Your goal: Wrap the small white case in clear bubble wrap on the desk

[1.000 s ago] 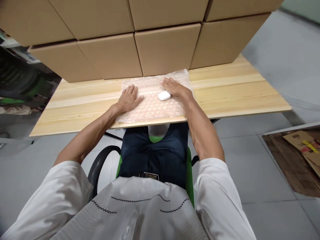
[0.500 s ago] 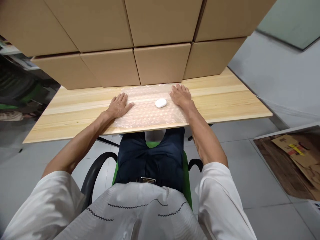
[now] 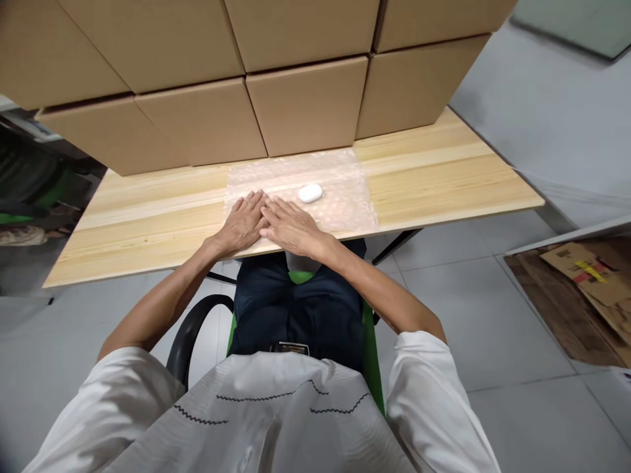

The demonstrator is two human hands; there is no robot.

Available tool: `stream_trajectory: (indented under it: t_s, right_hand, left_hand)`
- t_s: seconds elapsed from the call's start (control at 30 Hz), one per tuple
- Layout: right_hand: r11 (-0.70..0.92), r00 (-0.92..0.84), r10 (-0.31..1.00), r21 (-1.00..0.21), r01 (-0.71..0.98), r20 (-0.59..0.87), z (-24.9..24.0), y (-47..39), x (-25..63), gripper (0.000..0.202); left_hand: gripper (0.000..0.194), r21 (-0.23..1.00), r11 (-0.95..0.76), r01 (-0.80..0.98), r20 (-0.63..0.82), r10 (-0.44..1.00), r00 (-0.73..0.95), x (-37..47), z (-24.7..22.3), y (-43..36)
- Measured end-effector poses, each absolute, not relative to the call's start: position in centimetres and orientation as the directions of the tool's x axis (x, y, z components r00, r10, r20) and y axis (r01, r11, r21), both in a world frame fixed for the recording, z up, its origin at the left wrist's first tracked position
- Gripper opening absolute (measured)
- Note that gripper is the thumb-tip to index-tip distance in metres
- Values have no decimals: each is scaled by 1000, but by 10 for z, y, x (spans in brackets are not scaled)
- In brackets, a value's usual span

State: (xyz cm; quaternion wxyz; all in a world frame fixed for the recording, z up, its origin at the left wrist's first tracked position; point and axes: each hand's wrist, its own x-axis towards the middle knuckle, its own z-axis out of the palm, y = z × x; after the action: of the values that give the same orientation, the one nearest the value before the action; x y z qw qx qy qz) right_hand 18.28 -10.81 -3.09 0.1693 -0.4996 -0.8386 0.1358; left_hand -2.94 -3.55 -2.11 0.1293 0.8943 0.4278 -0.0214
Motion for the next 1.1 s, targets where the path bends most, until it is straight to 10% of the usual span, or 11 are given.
stream_trajectory:
  t_s: [1.1]
  right_hand:
    - [-42, 77, 990, -279, 959, 118, -56, -218, 352, 87]
  left_hand:
    - [98, 182, -648, 740, -101, 736, 670, -88, -32, -46]
